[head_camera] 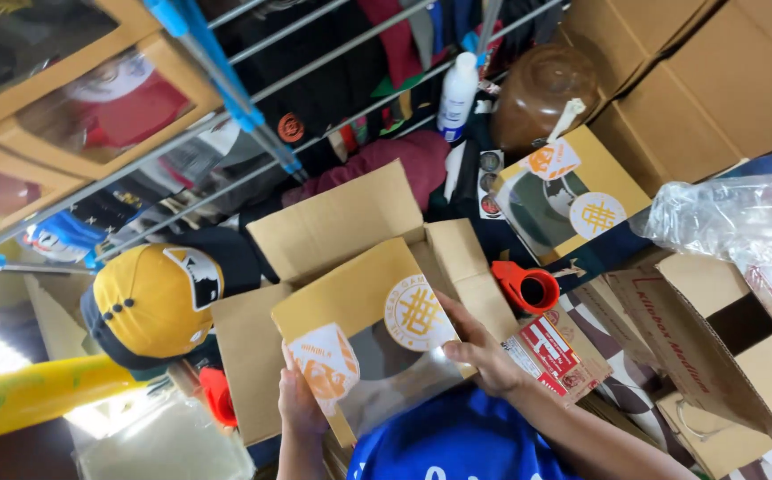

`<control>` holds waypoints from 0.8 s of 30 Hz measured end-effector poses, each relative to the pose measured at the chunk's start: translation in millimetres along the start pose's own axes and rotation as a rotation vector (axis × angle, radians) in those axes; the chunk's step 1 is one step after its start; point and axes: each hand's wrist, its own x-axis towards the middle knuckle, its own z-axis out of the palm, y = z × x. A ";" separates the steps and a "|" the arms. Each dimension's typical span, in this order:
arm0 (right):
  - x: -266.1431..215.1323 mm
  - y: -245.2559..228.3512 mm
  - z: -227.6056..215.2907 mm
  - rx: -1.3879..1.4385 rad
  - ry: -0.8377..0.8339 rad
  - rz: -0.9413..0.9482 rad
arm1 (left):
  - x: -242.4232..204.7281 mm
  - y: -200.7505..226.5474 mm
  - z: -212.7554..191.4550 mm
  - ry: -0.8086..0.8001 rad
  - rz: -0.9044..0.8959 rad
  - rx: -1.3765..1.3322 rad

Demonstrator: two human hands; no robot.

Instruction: The person assembles cardboard boxes, places smaller items inside, and seals them using a handheld tape dispenser. They repeatedly fold the box flaps, apply tape to the seams, and move the finished packages to a nearby pile.

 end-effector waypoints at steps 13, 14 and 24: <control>11.6 43.8 12.7 0.044 0.520 0.212 | 28.4 16.5 47.6 0.270 -0.152 0.316; 14.6 44.4 12.8 -0.014 0.552 0.240 | 21.4 18.5 50.2 0.308 -0.198 0.512; 55.0 140.3 -120.4 -0.960 0.543 0.543 | -8.7 11.7 29.4 0.271 -0.545 1.342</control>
